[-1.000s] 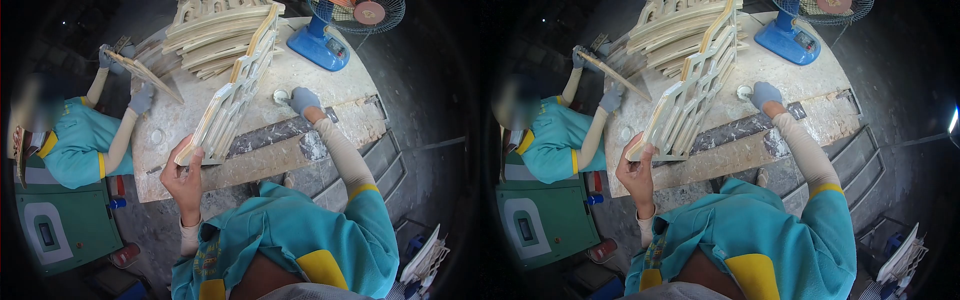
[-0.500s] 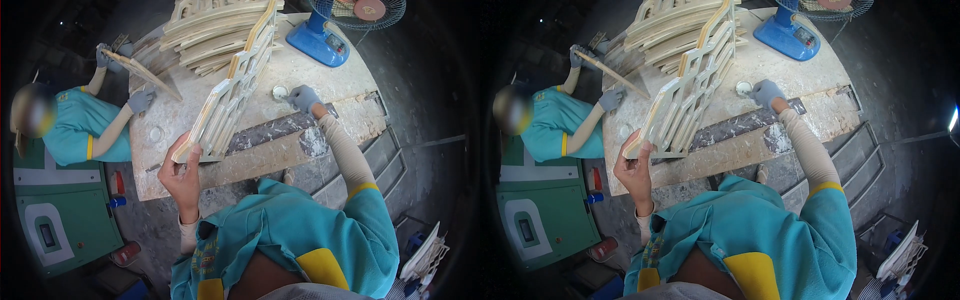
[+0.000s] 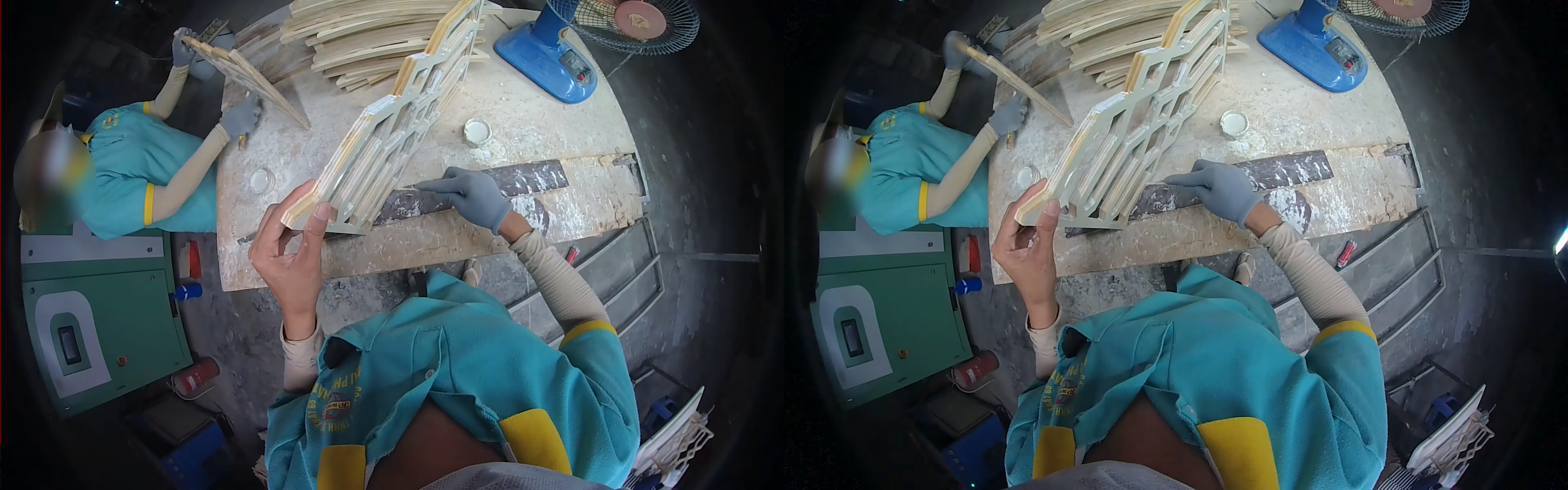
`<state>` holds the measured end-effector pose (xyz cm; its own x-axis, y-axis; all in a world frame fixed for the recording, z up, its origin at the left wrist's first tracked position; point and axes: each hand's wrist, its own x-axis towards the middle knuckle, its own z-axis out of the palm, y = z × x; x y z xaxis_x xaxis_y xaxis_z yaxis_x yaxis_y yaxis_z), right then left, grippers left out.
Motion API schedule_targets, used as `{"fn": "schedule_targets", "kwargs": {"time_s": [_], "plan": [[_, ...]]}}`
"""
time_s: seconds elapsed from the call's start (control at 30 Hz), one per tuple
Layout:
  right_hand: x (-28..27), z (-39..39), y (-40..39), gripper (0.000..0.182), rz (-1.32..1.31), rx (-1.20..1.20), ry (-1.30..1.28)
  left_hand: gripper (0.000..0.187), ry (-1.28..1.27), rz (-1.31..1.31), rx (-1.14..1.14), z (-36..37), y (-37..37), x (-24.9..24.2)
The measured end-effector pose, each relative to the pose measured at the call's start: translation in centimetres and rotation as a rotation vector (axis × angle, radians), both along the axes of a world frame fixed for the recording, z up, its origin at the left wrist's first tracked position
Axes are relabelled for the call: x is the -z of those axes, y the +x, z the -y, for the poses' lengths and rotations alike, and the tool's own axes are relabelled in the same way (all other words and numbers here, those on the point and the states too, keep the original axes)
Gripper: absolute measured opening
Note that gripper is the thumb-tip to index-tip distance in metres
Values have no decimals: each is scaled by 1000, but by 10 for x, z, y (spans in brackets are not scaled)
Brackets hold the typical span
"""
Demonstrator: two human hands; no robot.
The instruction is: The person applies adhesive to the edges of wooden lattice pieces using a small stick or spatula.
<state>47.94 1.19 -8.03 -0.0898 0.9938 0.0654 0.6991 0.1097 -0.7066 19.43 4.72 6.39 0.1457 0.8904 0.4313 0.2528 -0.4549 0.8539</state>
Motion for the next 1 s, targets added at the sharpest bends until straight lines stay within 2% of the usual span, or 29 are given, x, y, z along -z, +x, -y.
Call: {"fn": "schedule_targets", "kwargs": {"time_s": [0.17, 0.23, 0.33, 0.53, 0.67, 0.87, 0.93, 1.0], "plan": [[-14, -8, -17, 46, 43, -63, 122, 30, -22, 8, -18, 2, -1, -1], [-14, -14, -22, 49, 153, -138, 255, 30, -28, 13, -18, 2, -2, 0], [-4, -24, -31, 56, 235, -199, 305, 31, -51, 15, -20, 3, -2, -2], [-10, -28, -29, 55, 418, -213, 265, 32, -74, 37, -10, 5, -3, 2], [-12, -28, -14, 53, 446, -171, 291, 32, -71, 26, -15, 5, -5, 4], [-2, -22, -38, 46, 396, -119, 251, 32, -61, 47, -8, 4, -2, 5], [0, -16, -49, 56, 360, -167, 334, 31, -63, 37, -7, 4, -3, 5], [-1, -11, -49, 53, 385, -218, 340, 31, -64, 33, -8, 5, -4, 5]]}}
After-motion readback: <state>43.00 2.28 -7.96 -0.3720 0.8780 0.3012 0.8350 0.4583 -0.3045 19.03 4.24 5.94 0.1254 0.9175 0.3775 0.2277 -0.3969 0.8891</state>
